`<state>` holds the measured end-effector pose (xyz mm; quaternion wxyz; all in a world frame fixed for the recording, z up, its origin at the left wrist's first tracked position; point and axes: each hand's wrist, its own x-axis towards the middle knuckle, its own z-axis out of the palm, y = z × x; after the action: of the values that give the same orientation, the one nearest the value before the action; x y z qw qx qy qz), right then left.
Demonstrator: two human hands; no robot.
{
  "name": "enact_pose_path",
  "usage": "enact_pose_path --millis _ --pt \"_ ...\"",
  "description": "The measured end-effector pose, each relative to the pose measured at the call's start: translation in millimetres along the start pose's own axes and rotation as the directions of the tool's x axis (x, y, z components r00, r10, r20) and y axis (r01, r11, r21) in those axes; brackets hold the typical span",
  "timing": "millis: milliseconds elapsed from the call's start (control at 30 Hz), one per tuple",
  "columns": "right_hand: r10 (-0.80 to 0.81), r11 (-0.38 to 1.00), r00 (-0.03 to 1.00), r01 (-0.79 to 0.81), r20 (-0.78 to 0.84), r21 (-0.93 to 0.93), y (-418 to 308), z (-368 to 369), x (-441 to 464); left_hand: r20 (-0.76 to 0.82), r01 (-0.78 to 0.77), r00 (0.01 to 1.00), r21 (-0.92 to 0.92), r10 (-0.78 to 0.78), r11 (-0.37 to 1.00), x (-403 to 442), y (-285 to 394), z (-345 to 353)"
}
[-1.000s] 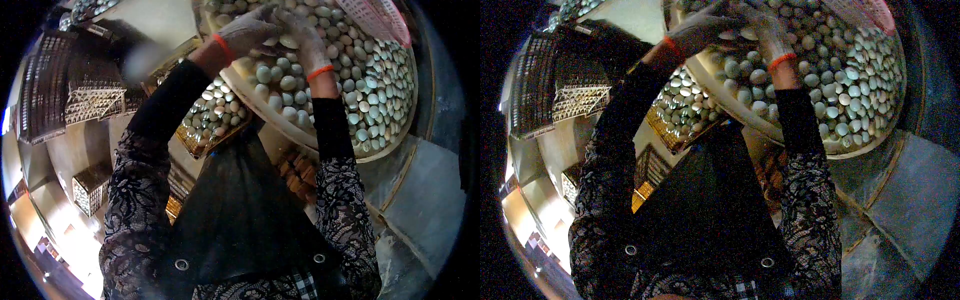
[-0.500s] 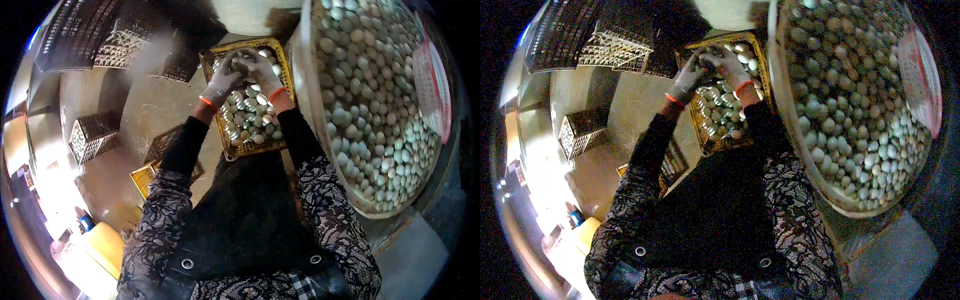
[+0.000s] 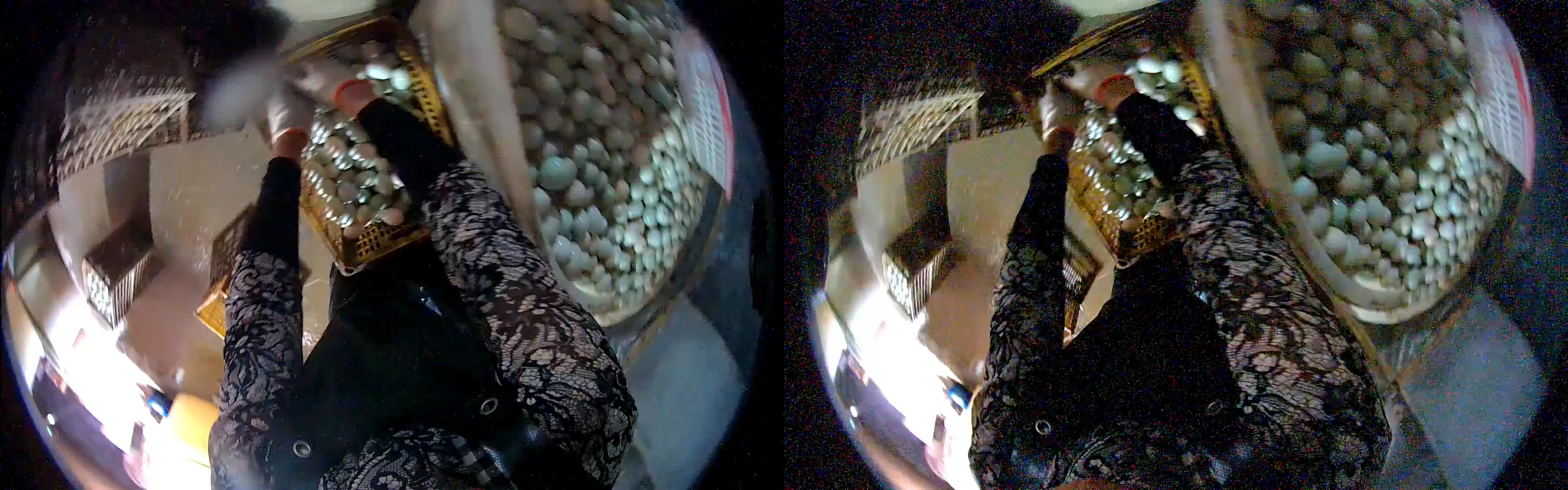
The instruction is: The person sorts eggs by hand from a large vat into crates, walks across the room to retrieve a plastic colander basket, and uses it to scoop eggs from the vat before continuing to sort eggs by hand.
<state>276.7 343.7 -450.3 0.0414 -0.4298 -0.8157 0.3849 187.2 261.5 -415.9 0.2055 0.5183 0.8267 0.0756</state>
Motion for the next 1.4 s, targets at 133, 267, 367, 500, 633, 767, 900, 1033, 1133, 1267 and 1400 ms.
enact_pose_path --millis 133,267,367,500,633,767,900,1033,1133,1267,1400 --pt "0.005 0.996 0.973 0.017 -0.23 0.093 -62 -71 -75 0.201 -0.072 0.979 0.233 0.024 0.97 4 -11 12" --pt "-0.059 0.979 0.886 0.142 -0.46 0.149 -110 -159 -183 -0.281 -0.38 0.797 0.455 0.535 0.805 0 -27 34" --pt "-0.101 0.94 0.809 0.267 -0.579 0.21 -115 -237 -288 0.22 -0.012 0.975 0.17 -0.026 0.985 -41 24 -34" --pt "0.165 0.961 0.758 0.02 -0.631 0.276 -98 -299 -381 -0.298 -0.333 0.898 0.024 0.324 0.943 -78 48 -63" --pt "0.4 0.898 0.802 -0.439 -0.444 0.016 -42 -307 -413 -0.479 -0.452 0.836 -0.324 0.268 0.831 -116 98 -88" --pt "0.422 0.793 0.813 -0.546 -0.402 -0.271 25 -268 -402 -0.672 -0.641 0.629 -0.164 0.391 0.75 -143 145 -107" --pt "0.559 0.753 0.8 -0.6 -0.219 -0.27 29 -283 -386 -0.59 -0.629 0.746 -0.473 0.308 0.618 -173 182 -122" --pt "0.425 0.822 0.885 -0.465 -0.189 -0.328 52 -283 -383 -0.452 -0.549 0.836 -0.666 0.312 0.506 -197 198 -130" --pt "0.55 0.804 0.835 -0.52 0.028 -0.288 62 -293 -369 -0.436 -0.551 0.834 -0.618 0.34 0.56 -202 192 -119" --pt "0.609 0.762 0.781 -0.527 0.137 -0.376 57 -299 -357 -0.35 -0.43 0.902 -0.77 0.25 0.472 -213 187 -115" --pt "0.553 0.79 0.83 -0.55 -0.071 -0.272 55 -305 -375 -0.334 -0.416 0.909 -0.749 0.25 0.515 -221 176 -126"
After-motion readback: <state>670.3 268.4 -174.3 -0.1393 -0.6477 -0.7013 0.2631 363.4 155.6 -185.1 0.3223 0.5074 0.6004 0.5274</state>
